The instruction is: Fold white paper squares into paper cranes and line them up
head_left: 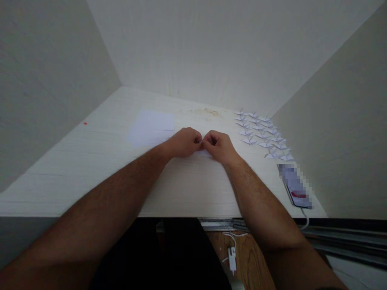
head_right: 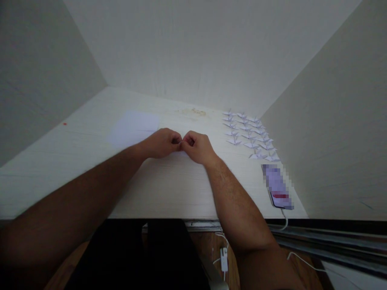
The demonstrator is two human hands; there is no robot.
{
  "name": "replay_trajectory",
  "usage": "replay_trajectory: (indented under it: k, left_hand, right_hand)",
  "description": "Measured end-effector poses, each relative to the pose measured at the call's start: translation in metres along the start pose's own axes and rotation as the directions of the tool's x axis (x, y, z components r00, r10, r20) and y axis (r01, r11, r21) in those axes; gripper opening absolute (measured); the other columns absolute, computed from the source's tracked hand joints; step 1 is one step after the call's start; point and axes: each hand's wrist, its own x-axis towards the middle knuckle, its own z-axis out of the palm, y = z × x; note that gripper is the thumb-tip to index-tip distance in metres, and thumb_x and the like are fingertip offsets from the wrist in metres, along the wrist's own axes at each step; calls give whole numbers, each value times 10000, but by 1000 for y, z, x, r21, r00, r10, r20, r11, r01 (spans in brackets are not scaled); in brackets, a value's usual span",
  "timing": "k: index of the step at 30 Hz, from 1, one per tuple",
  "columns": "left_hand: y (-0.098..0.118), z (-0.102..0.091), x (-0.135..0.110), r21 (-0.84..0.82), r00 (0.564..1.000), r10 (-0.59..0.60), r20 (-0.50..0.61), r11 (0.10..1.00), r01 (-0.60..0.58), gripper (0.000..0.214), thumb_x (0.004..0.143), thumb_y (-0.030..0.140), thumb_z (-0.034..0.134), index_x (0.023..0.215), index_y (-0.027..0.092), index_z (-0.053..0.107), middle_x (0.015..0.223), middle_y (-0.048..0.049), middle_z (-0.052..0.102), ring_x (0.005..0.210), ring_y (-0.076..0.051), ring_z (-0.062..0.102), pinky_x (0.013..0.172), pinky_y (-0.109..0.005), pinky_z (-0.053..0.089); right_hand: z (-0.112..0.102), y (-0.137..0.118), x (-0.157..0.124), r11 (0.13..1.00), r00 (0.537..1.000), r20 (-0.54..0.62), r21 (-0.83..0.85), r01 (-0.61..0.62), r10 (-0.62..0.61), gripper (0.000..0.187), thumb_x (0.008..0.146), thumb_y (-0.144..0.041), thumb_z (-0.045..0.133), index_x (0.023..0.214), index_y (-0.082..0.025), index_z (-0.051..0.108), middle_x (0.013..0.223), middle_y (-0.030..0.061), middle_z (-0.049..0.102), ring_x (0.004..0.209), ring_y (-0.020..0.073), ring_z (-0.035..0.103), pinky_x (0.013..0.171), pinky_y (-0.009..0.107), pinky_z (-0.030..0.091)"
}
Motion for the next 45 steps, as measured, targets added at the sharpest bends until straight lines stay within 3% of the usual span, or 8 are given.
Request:
replay_trajectory:
  k: [12, 23, 27, 30, 35, 39, 42, 45]
  left_hand:
    - [-2, 6, 1, 94, 999, 43, -30, 995, -40, 191, 786, 253, 567, 625, 174, 631, 630, -29, 615, 606, -145, 505, 601, -290, 318]
    - [-5, -2, 2, -160, 985, -93, -144, 985, 70, 192, 704, 276, 667, 555, 168, 611, 514, 21, 528, 551, -113, 435, 564, -277, 299]
    - [-13, -5, 3, -335, 962, -228, -150, 927, 167, 134, 667, 248, 693, 594, 151, 638, 512, 28, 523, 525, -99, 422, 533, -268, 287]
    - [-19, -7, 5, -419, 958, -249, -143, 892, 169, 111, 650, 234, 715, 625, 143, 656, 545, 22, 546, 527, -92, 432, 528, -261, 294]
    - [-22, -10, 4, -602, 935, -342, -88, 767, 224, 137, 642, 214, 739, 623, 150, 619, 521, 31, 512, 490, -80, 414, 511, -259, 292]
    - [-22, -10, 3, -697, 943, -330, -34, 685, 214, 175, 689, 233, 736, 622, 151, 596, 492, 39, 463, 470, -69, 381, 504, -259, 261]
    - [-23, -7, 4, -726, 942, -335, -16, 652, 219, 172, 734, 275, 709, 652, 146, 630, 497, 27, 464, 467, -77, 379, 501, -270, 256]
    - [-25, -4, 5, -766, 942, -335, -21, 611, 201, 174, 726, 227, 687, 875, 144, 723, 526, 18, 505, 475, -89, 393, 497, -271, 257]
  right_hand:
    - [0, 2, 0, 1000, 999, -38, 0, -2, 2, 134, 770, -293, 599, 715, -170, 607, 606, -28, 553, 550, 90, 414, 532, 242, 317]
    - [-2, 3, 1, 997, 997, -74, -71, 21, -27, 249, 837, -383, 591, 710, -172, 624, 586, -22, 547, 551, 104, 427, 531, 256, 302]
    - [-4, 2, 0, 998, 1000, 19, -56, -20, 21, 277, 853, -379, 576, 692, -167, 651, 576, 0, 595, 531, 107, 473, 522, 252, 334]
    - [-4, 0, 0, 996, 997, -3, -46, -72, 72, 284, 852, -369, 591, 658, -168, 645, 544, 9, 605, 487, 102, 488, 499, 247, 351]
    - [-3, 0, 2, 979, 987, 77, 132, -154, 144, 425, 887, -513, 544, 696, -154, 667, 575, 37, 646, 453, 102, 534, 453, 236, 387]
    - [-3, 0, 3, 971, 992, -3, 208, -122, 125, 485, 871, -583, 539, 706, -148, 674, 552, 28, 630, 434, 87, 511, 432, 225, 382]
    - [-1, 0, 5, 943, 992, -15, 314, -112, 123, 413, 790, -559, 646, 823, -151, 699, 650, 37, 683, 503, 99, 569, 447, 222, 407]
    - [3, 0, 7, 902, 992, -9, 418, -110, 125, 453, 689, -445, 750, 1046, -175, 683, 735, 24, 713, 614, 134, 646, 505, 242, 478]
